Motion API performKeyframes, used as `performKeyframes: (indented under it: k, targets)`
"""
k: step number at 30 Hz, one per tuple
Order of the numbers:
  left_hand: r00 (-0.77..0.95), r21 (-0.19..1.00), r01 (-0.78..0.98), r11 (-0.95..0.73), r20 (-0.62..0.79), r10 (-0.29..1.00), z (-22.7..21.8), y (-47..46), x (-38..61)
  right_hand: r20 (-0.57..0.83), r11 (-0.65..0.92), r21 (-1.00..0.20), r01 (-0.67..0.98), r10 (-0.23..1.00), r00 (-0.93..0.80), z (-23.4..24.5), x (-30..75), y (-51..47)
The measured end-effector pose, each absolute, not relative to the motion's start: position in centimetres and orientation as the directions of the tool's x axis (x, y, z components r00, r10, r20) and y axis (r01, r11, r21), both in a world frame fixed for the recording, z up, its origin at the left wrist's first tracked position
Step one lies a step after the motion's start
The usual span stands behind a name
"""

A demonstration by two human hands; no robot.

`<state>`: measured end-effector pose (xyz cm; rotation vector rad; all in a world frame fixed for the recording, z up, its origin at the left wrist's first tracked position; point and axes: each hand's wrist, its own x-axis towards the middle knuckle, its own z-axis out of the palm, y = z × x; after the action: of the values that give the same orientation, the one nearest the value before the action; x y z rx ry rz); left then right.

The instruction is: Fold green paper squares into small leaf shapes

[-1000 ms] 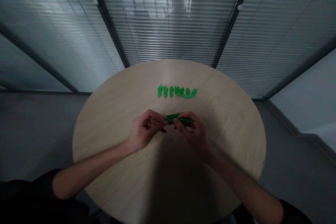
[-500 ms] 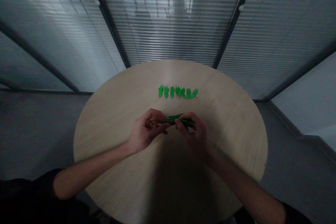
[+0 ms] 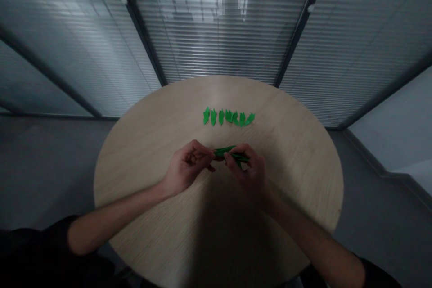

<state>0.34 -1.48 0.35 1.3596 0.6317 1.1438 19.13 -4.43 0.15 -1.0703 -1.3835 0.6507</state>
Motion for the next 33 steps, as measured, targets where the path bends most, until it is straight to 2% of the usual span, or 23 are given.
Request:
performKeyframes:
  k: [3, 11, 22, 33]
  targets:
    - [0.371, 0.948, -0.287, -0.138, 0.243, 0.896, 0.5, -1.5, 0.5, 0.445, 0.413, -0.887, 0.206, 0.884, 0.141, 0.3, 19.0, -4.5]
    - [0.444, 0.969, -0.246, 0.038, 0.078, 0.892, 0.9, -1.1, 0.4, 0.494, 0.441, -0.853, 0.279, 0.855, 0.158, -0.2, 19.0, -4.4]
    - [0.377, 0.969, -0.246, -0.019, 0.114, 0.919, 1.2, -1.4, 0.6, 0.501, 0.442, -0.847, 0.294, 0.849, 0.166, -0.4, 19.0, -4.3]
    - [0.407, 0.977, -0.207, -0.046, 0.129, 0.904, 1.2, -1.5, 0.5, 0.464, 0.399, -0.869, 0.293, 0.862, 0.205, 0.6, 18.8, -4.3]
